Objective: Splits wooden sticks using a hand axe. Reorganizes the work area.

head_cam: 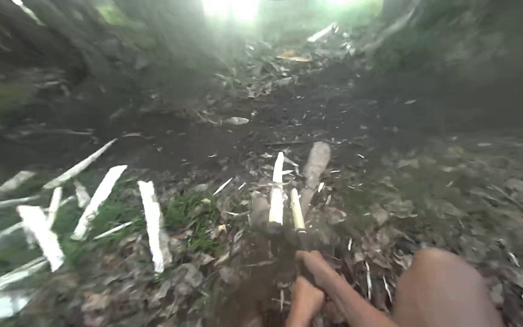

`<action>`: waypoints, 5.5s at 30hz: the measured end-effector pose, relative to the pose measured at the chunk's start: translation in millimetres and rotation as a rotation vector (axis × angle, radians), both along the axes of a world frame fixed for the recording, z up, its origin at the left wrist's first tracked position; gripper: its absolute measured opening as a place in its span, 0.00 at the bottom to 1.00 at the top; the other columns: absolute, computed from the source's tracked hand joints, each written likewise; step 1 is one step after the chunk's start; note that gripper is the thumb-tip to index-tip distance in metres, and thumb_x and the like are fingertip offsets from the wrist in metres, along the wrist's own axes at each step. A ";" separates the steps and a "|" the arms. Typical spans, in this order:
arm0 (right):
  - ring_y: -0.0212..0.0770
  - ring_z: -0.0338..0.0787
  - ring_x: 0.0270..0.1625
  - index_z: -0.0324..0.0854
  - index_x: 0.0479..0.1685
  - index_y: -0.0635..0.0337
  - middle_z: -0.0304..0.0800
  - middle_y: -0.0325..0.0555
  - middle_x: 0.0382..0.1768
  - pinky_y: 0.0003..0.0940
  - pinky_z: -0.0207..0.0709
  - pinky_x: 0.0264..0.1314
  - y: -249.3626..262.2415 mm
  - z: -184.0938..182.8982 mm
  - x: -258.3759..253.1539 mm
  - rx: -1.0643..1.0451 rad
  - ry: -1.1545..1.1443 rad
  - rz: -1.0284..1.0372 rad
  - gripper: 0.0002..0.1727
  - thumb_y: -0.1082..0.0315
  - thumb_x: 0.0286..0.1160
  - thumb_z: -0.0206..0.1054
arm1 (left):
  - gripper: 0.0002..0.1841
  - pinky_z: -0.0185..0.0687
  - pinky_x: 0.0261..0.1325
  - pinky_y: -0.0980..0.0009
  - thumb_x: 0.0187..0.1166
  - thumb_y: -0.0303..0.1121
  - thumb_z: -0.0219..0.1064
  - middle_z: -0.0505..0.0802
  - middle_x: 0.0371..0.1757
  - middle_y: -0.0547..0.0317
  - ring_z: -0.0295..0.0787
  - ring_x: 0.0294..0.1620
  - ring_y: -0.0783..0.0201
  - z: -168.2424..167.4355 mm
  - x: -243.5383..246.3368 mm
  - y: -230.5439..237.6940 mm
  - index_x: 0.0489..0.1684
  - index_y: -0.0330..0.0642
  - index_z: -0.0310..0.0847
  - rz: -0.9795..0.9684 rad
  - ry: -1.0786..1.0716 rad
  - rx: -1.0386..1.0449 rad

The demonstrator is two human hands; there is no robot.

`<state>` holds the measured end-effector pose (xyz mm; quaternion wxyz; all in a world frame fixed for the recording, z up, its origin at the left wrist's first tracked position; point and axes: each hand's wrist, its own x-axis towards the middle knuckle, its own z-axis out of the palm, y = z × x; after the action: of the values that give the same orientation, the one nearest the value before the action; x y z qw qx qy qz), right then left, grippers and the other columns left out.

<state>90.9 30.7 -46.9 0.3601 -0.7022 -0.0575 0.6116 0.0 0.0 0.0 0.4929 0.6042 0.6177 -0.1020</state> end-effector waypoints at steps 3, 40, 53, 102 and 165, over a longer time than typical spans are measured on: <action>0.42 0.85 0.23 0.78 0.50 0.68 0.84 0.50 0.26 0.39 0.84 0.29 21.9 -4.9 -18.3 0.066 0.060 -0.067 0.15 0.65 0.77 0.70 | 0.24 0.84 0.61 0.42 0.68 0.39 0.77 0.93 0.52 0.37 0.91 0.57 0.43 -5.1 -14.0 18.0 0.56 0.30 0.84 0.046 0.047 0.010; 0.42 0.87 0.19 0.81 0.36 0.65 0.87 0.48 0.19 0.40 0.85 0.25 -3.2 -66.8 -28.8 0.129 0.093 -0.048 0.09 0.71 0.60 0.70 | 0.26 0.92 0.43 0.56 0.80 0.48 0.73 0.93 0.40 0.45 0.93 0.37 0.55 -105.0 -25.4 283.9 0.58 0.29 0.82 0.413 -0.234 0.202; 0.43 0.86 0.18 0.79 0.40 0.65 0.86 0.49 0.20 0.39 0.85 0.23 -12.0 -41.9 -4.7 0.203 0.067 -0.028 0.11 0.68 0.65 0.70 | 0.24 0.92 0.36 0.58 0.89 0.48 0.62 0.93 0.35 0.44 0.93 0.31 0.53 -93.6 -48.9 161.1 0.57 0.30 0.82 0.718 -0.514 -0.060; 0.44 0.87 0.23 0.79 0.48 0.69 0.85 0.51 0.24 0.42 0.85 0.32 -53.7 -116.4 16.8 0.050 -0.142 -0.019 0.14 0.67 0.74 0.72 | 0.39 0.83 0.65 0.44 0.75 0.53 0.72 0.91 0.63 0.40 0.89 0.66 0.46 -63.4 44.9 147.0 0.80 0.35 0.68 0.147 0.223 0.238; 0.58 0.90 0.48 0.78 0.63 0.75 0.89 0.67 0.49 0.60 0.82 0.55 -41.9 -172.4 -12.4 0.054 -0.110 -0.047 0.31 0.60 0.68 0.78 | 0.18 0.80 0.72 0.53 0.72 0.23 0.72 0.91 0.60 0.36 0.88 0.66 0.42 221.6 99.7 168.5 0.61 0.32 0.87 -1.324 0.517 1.548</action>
<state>78.5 -11.1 -219.2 0.3894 -0.7261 -0.0770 0.5615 99.7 168.5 221.6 -0.3288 0.9313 0.1469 -0.0543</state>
